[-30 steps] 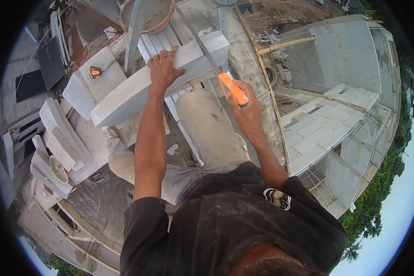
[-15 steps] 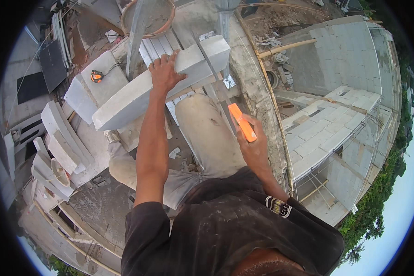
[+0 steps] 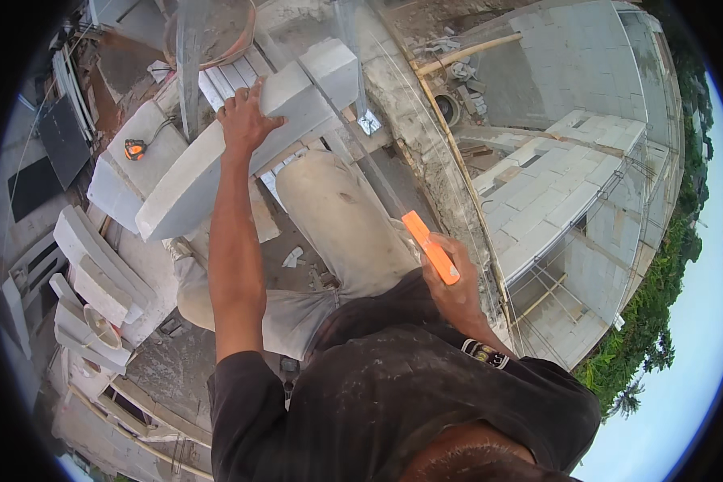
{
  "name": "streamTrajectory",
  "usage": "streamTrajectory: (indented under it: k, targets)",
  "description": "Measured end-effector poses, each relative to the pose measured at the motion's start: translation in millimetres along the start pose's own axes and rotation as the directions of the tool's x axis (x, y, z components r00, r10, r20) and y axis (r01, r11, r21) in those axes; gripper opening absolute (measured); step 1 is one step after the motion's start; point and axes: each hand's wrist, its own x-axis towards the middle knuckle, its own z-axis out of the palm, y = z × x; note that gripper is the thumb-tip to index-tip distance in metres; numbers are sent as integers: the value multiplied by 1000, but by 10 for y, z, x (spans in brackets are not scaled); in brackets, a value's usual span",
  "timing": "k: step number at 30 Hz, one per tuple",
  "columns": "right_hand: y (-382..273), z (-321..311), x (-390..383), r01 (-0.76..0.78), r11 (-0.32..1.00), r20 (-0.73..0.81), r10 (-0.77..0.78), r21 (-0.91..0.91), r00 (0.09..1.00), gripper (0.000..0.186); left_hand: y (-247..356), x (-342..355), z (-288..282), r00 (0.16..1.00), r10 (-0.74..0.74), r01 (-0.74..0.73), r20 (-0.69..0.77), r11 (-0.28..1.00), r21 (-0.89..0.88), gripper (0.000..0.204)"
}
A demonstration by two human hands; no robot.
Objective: Measuring and sawing lightweight concrete blocks to size on a construction site.
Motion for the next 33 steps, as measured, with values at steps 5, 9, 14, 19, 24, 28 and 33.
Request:
streamTrajectory:
  k: [5,9,14,19,24,28,33]
  targets:
    - [273,524,718,129,989,-60,-124,75,990,34,60,-94,37,996,12,-10,-87,1000,17,101]
    - [380,733,910,202,973,-76,-195,107,978,35,23,-52,12,998,15,-15,-68,1000,-2,100]
    - [90,88,-4,-6,1000,-14,6,-13,1000,36,-21,115,-22,1000,4,-4,-15,1000,-9,98]
    - [175,699,1080,158,977,-29,-155,141,987,37,46,-80,55,983,43,-44,-178,999,0,97]
    - [201,340,364,39,999,7,-39,13,999,34,-5,-68,52,974,54,-61,-218,998,-27,97]
    - [-70,87,85,-135,991,-6,135,-9,991,32,24,-108,84,968,60,-74,-243,996,-48,97]
    - [51,659,1051,177,982,-48,-174,60,984,34,105,-276,68,960,74,-77,-271,997,1,92]
